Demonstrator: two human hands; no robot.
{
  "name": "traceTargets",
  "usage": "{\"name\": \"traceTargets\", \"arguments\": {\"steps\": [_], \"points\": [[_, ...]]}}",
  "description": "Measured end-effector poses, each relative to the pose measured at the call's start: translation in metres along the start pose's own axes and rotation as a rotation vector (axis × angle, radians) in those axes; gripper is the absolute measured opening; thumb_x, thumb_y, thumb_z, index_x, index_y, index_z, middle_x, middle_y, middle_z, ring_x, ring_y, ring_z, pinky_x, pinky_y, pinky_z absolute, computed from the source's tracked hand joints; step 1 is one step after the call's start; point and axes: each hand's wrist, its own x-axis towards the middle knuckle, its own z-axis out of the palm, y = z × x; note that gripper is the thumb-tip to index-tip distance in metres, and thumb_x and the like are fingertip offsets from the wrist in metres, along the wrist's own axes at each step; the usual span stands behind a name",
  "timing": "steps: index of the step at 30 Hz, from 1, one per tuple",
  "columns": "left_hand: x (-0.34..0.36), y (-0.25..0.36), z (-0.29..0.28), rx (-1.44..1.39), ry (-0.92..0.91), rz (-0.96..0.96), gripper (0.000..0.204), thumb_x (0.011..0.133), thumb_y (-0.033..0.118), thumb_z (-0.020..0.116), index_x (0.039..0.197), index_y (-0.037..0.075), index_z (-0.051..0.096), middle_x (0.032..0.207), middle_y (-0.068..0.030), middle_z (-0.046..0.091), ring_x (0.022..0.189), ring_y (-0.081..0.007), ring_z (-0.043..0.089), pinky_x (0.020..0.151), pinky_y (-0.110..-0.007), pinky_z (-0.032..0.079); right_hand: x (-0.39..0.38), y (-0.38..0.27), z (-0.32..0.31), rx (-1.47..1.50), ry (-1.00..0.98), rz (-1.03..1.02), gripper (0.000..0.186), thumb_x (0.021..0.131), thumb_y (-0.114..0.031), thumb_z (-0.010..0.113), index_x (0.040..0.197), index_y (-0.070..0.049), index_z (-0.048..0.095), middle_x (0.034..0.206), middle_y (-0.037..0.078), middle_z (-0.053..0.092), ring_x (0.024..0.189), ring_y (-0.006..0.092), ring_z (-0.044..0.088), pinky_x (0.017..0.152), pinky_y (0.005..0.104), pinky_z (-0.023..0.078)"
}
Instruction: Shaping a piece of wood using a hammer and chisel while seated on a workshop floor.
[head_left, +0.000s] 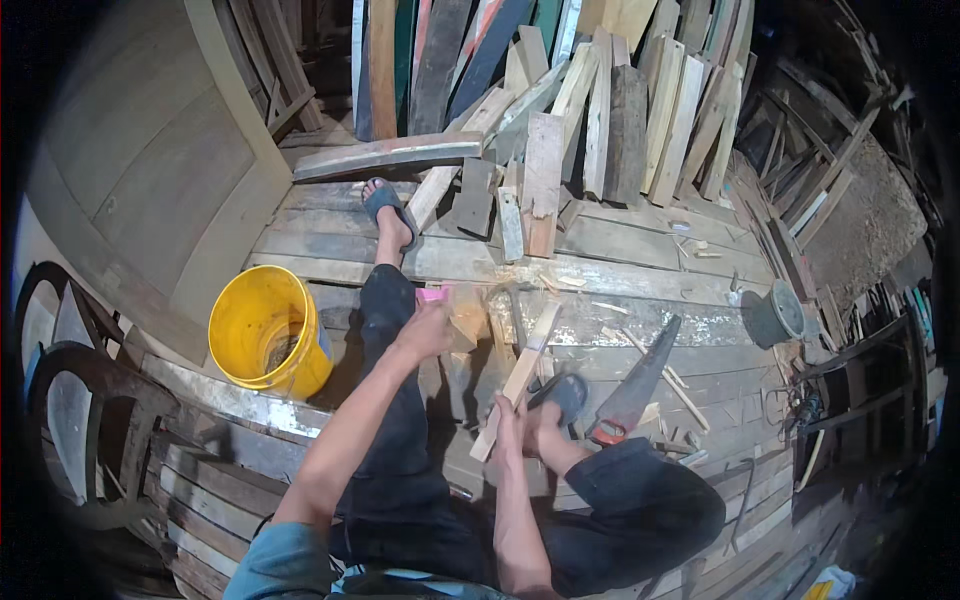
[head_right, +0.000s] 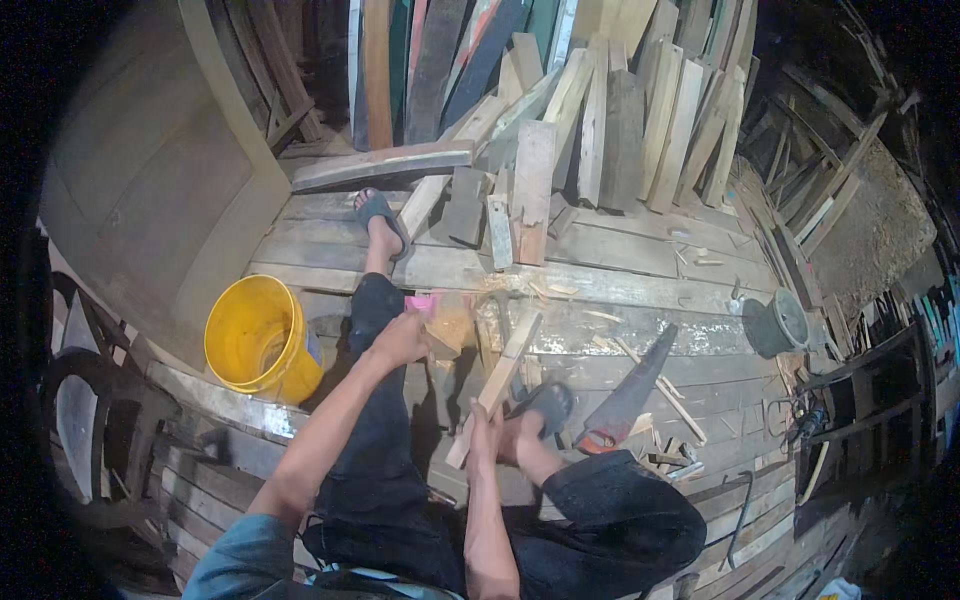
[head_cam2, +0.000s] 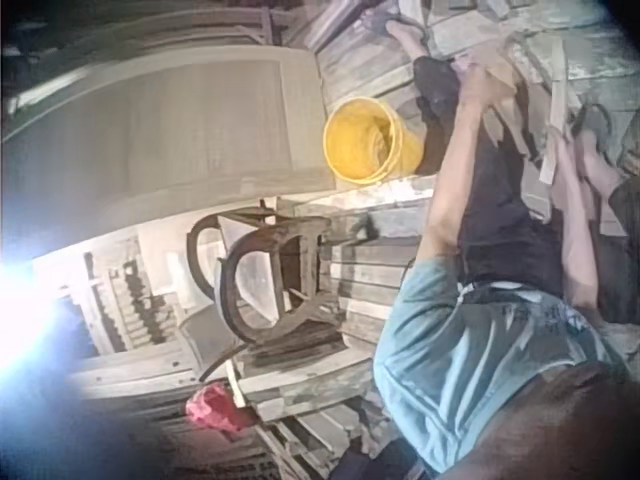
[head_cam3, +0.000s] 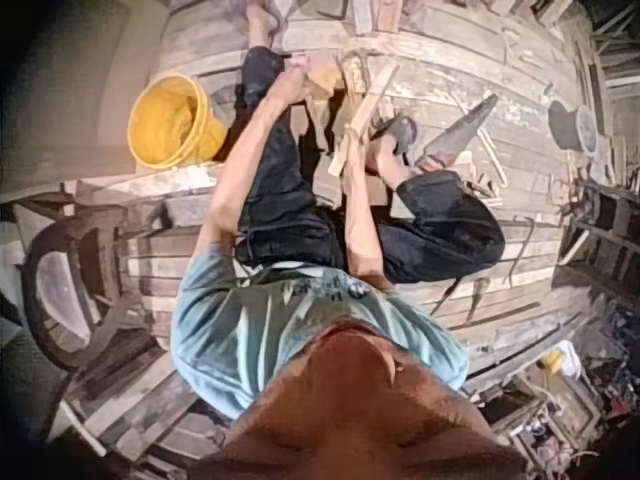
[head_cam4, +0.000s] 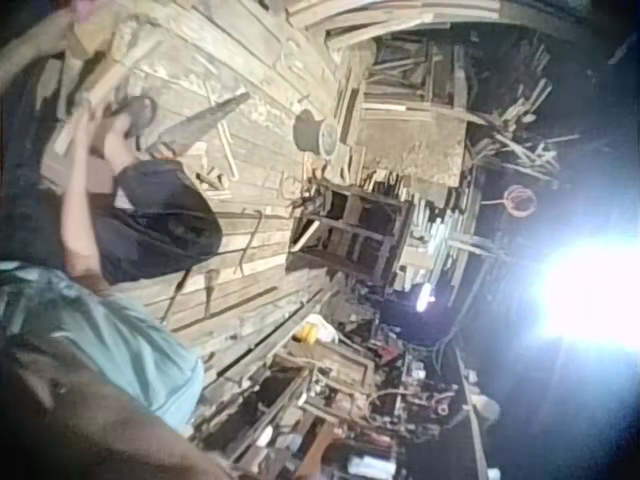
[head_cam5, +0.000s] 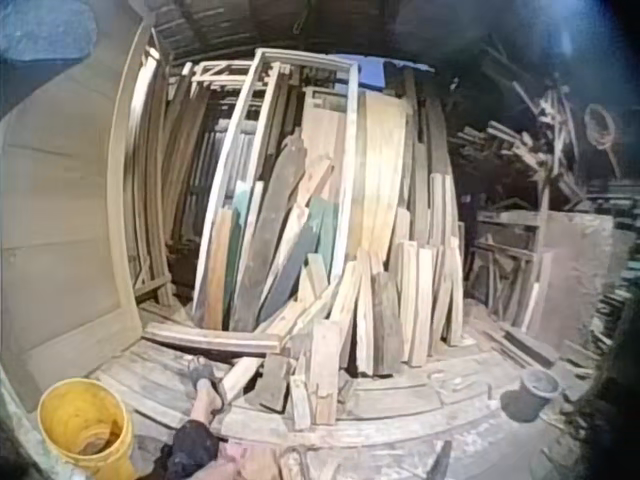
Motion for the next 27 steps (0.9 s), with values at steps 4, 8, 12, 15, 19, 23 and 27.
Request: {"name": "traceTargets", "arguments": {"steps": [4, 8, 12, 15, 19, 23, 27], "points": [[0.004, -0.014, 0.01, -0.016, 0.045, 0.079, 0.034, 0.08, 0.024, 0.061, 0.1, -0.004, 0.058, 0.094, -0.0268, 0.061, 0.094, -0.0441, 0.058, 0.083, -0.047, 0.047, -0.006, 0.002, 0.009, -0.107, -0.016, -0.017, 0.024, 0.085, -0.023, 0.062, 0.101, -0.008, 0.052, 0.069, 0.001, 0.048, 0.054, 0.0119, 0.052, 0.046, 0.0274, 0.043], [0.005, -0.01, 0.024, 0.0, 0.163, -0.103, 0.028, 0.088, 0.022, 0.055, 0.099, -0.004, 0.058, 0.092, -0.0257, 0.061, 0.091, -0.0445, 0.058, 0.08, -0.048, 0.046, -0.008, 0.001, 0.013, -0.192, -0.069, -0.01, 0.024, 0.086, -0.026, 0.062, 0.097, -0.007, 0.053, 0.069, 0.0, 0.048, 0.054, 0.0098, 0.05, 0.047, 0.0265, 0.041], [0.02, -0.008, 0.029, -0.114, 0.428, -0.079, 0.029, 0.093, 0.019, 0.049, 0.104, -0.005, 0.061, 0.095, -0.0286, 0.061, 0.094, -0.045, 0.058, 0.084, -0.047, 0.047, 0.0, 0.0, 0.023, -0.368, -0.135, -0.235, 0.033, 0.086, -0.028, 0.064, 0.105, -0.003, 0.053, 0.078, 0.003, 0.056, 0.063, 0.0178, 0.057, 0.058, 0.0333, 0.048], [0.028, -0.013, 0.041, -0.128, 0.533, -0.003, 0.029, 0.094, 0.019, 0.045, 0.096, -0.006, 0.06, 0.085, -0.0266, 0.061, 0.079, -0.0461, 0.059, 0.069, -0.049, 0.048, 0.003, -0.015, 0.032, -0.549, -0.113, -0.38, 0.045, 0.083, -0.03, 0.067, 0.112, 0.0, 0.051, 0.093, 0.013, 0.065, 0.081, 0.0317, 0.063, 0.076, 0.041, 0.05], [0.04, -0.034, 0.049, -0.108, 0.667, 0.058, 0.039, 0.097, 0.018, 0.034, 0.068, -0.002, 0.05, 0.063, -0.0188, 0.052, 0.06, -0.0394, 0.055, 0.059, -0.047, 0.041, 0.002, -0.042, 0.045, -0.771, -0.322, -0.16, 0.056, 0.085, -0.034, 0.064, 0.123, 0.002, 0.044, 0.111, 0.03, 0.059, 0.107, 0.0422, 0.057, 0.087, 0.0457, 0.046], [0.057, -0.026, 0.06, -0.165, 0.748, 0.034, 0.043, 0.097, 0.021, 0.035, 0.065, -0.003, 0.05, 0.065, -0.0195, 0.052, 0.054, -0.0388, 0.049, 0.053, -0.043, 0.039, 0.016, -0.023, 0.034, -0.844, -0.261, -0.162, 0.056, 0.096, -0.044, 0.044, 0.123, 0.006, 0.044, 0.104, 0.036, 0.058, 0.102, 0.0467, 0.057, 0.084, 0.0486, 0.046], [0.065, -0.014, 0.07, -0.244, 0.863, -0.017, 0.049, 0.097, 0.025, 0.029, 0.062, -0.002, 0.05, 0.056, -0.0148, 0.047, 0.05, -0.0295, 0.048, 0.051, -0.04, 0.038, 0.047, 0.01, 0.007, -0.695, -0.212, 0.168, 0.053, 0.096, -0.042, 0.044, 0.111, 0.008, 0.056, 0.094, 0.032, 0.062, 0.091, 0.0492, 0.059, 0.081, 0.0483, 0.046]]}}
